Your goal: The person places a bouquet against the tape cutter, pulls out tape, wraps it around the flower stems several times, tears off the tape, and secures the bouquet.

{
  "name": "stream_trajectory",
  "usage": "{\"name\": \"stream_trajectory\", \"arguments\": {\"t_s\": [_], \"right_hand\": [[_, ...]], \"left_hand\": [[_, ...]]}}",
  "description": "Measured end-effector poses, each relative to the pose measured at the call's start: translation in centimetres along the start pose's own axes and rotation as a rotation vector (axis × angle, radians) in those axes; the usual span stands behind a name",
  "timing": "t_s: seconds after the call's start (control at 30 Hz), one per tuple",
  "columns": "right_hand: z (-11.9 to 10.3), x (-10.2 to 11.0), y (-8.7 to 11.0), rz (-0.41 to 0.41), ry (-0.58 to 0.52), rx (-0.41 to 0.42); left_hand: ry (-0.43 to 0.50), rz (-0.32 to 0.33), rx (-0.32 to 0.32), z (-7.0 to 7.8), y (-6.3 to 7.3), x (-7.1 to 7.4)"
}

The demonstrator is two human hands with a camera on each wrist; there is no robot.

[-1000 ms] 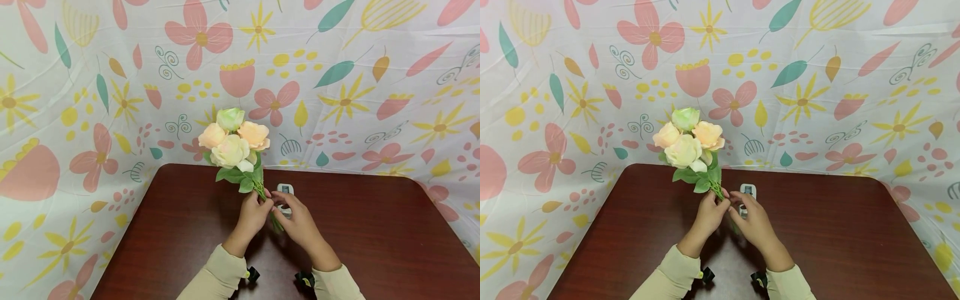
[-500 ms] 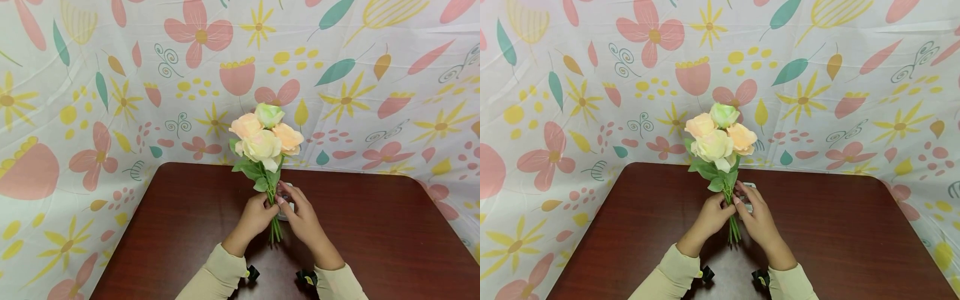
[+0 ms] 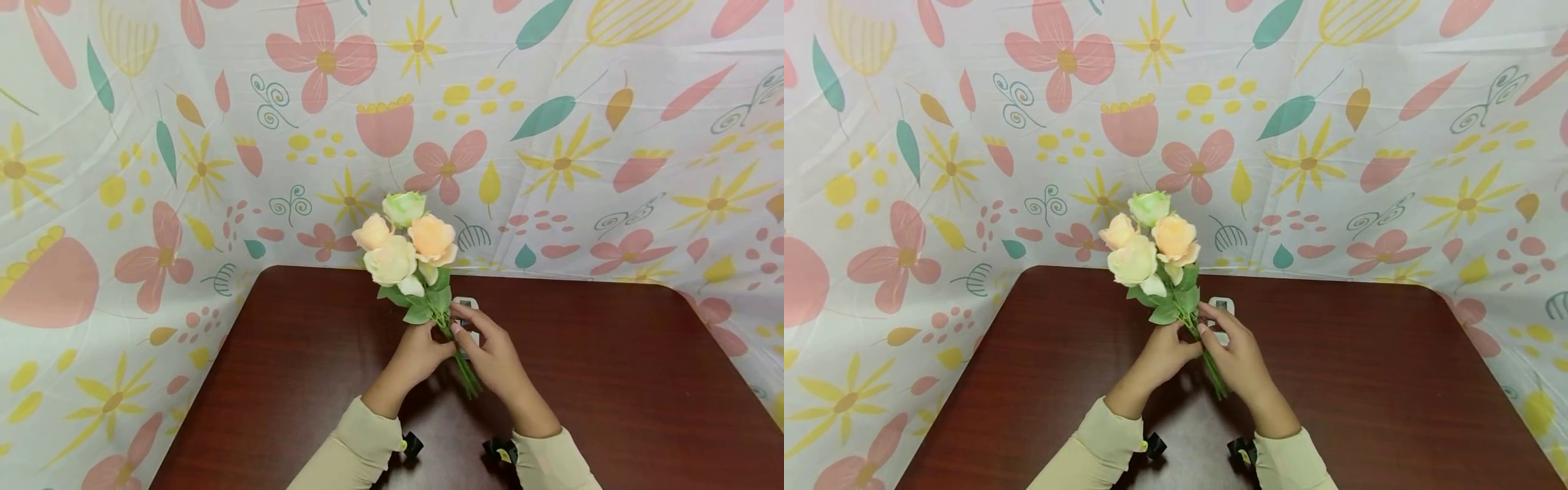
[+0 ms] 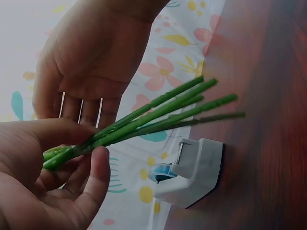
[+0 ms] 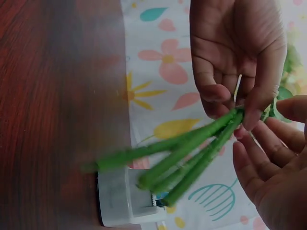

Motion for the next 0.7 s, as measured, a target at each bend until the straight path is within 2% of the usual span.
{"name": "stream_trajectory", "arguments": {"t_s": [0.07,0.17,0.3,0.57,0.7], "right_hand": [[0.0,-0.2,0.0,-0.008,0.008,0.022],[0.1,-0.4,0.0,-0.019,0.026,0.039],[0.4,-0.7,0.2,-0.055,0.041,0.012],[1.4,-1.1,1.2,-0.196,0.101,-0.171],[1.5,-1.2,1.8,-0.258,0.122,-0.211]], "left_hand": [[0.022,0.013,0.021,-0.1,0.1,0.2],[0.052,0.042,0.091,-0.3,0.2,0.4],[0.103,0.077,0.182,-0.7,0.3,0.7],[0.232,0.085,0.199,-1.5,0.1,1.0],[0.281,0.072,0.218,-1.7,0.1,1.2]]}}
Point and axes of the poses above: each hand's wrist, its own y-axis away from the middle knuckle, its own x-axis out of the back of the hand, z = x × y, the point moved 3 cm from there along -y, towards the middle knuckle, and after that the axes turned 2 degrees about z, right-handed, at the moved point
